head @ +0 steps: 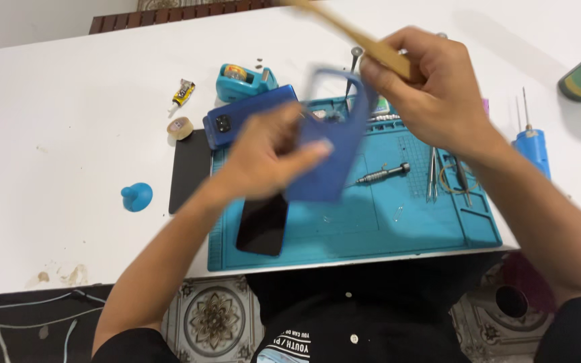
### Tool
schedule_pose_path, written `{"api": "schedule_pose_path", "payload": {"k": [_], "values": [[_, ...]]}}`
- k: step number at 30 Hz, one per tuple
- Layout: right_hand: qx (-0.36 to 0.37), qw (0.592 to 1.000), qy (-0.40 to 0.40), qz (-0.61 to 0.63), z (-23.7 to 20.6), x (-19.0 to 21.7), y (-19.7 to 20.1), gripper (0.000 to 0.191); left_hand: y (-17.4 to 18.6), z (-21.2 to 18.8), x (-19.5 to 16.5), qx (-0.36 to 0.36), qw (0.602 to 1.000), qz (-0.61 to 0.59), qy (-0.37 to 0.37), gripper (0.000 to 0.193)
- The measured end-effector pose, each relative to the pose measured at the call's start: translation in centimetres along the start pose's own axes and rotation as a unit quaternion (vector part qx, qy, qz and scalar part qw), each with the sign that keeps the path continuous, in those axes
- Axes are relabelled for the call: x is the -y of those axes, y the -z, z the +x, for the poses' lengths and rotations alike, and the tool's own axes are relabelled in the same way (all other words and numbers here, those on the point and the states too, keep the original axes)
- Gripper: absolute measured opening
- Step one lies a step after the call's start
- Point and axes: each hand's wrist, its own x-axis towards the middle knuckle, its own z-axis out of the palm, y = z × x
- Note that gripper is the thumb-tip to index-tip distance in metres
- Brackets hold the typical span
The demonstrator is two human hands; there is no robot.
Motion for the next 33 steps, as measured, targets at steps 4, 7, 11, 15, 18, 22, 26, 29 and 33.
{"api": "schedule_pose_path", "payload": {"k": [4, 7, 11, 15, 18, 22, 26, 29, 33], "values": [[0.116, 0.986, -0.063, -0.106, -0.8, -1.7, -1.3, 0.037, 6.9, 1.9, 6.4, -0.234, 0.922, -0.277, -0.136, 0.02], [0.318, 0.921, -0.067, -0.216, -2.4, -3.4, -1.6, 0.035, 10.0, 1.5, 11.6, -0.351, 0.85, -0.368, -0.136, 0.025], [0.398, 0.863, -0.035, -0.309, -2.5, -3.9, -2.6, 0.043, 12.9, 1.1, 16.2, -0.402, 0.78, -0.47, -0.096, 0.034], [0.351, 0.825, 0.062, -0.438, 0.4, -2.8, -5.7, 0.054, 14.0, 0.4, 17.8, -0.368, 0.776, -0.497, -0.128, 0.039], [0.285, 0.895, 0.172, -0.297, 3.8, -2.9, -10.8, 0.059, 13.9, 0.4, 17.9, -0.353, 0.767, -0.516, -0.143, 0.049], [0.189, 0.899, 0.25, -0.306, 7.7, -4.7, -15.5, 0.091, 13.3, 0.2, 17.4, -0.376, 0.767, -0.507, -0.116, 0.076], [0.24, 0.916, 0.134, -0.292, 8.3, -6.2, -15.6, 0.084, 13.0, -0.2, 17.2, -0.372, 0.75, -0.53, -0.138, 0.095], [0.227, 0.932, 0.112, -0.258, 7.7, -6.6, -14.3, 0.078, 12.5, -0.4, 17.1, -0.354, 0.752, -0.537, -0.143, 0.1], [0.192, 0.95, 0.073, -0.233, 8.0, -7.0, -13.1, 0.073, 12.6, -0.4, 16.9, -0.338, 0.76, -0.537, -0.143, 0.096]]}}
